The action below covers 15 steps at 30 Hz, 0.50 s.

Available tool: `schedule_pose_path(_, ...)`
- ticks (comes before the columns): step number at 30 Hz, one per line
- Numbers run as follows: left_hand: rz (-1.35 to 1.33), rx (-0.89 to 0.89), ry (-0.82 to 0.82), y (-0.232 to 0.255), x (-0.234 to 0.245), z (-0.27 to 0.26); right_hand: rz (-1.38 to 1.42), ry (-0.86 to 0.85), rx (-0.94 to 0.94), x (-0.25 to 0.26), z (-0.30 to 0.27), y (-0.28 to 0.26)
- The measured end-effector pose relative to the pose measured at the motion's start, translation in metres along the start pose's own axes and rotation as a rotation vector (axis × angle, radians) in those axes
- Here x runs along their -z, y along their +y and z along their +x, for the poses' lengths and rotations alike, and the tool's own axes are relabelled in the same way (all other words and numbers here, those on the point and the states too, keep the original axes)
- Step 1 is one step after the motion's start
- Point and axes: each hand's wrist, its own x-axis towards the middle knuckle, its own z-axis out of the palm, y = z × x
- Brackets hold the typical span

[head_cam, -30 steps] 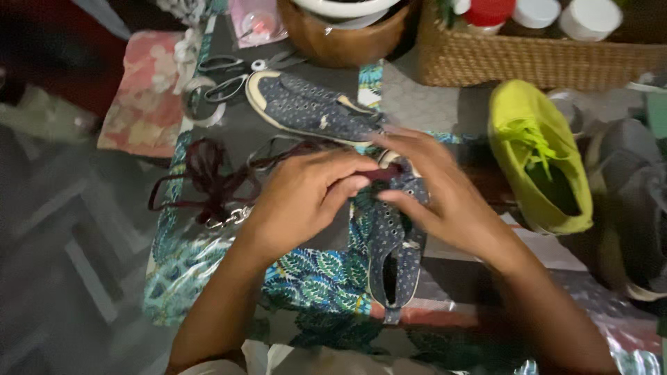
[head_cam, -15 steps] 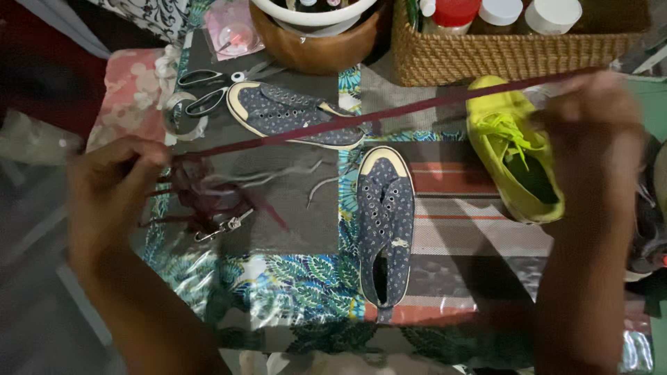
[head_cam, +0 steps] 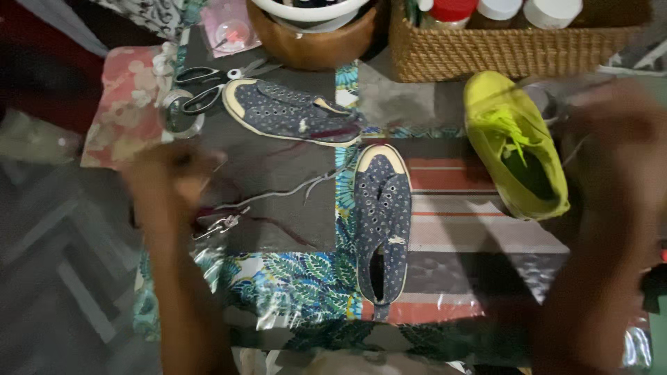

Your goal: The person ties the laces on a yellow shoe, then switches to a blue patterned shoe and threads a maroon lace through the eyelets, pulling and adjusting the lace to secure it.

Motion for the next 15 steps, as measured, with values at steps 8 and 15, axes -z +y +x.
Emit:
schedule_pose_path(8,-0.745,-0.608,-0.38,0.172,-0.061,-0.044,0.05,-0.24,0.655,-0.103,-0.046,-0.098)
schedule_pose_path(15,-0.708,-0.456,-0.415,0.18,-0.063,-0.032,0.302,-0.273,0.571,-0.104,-0.04,-0.109)
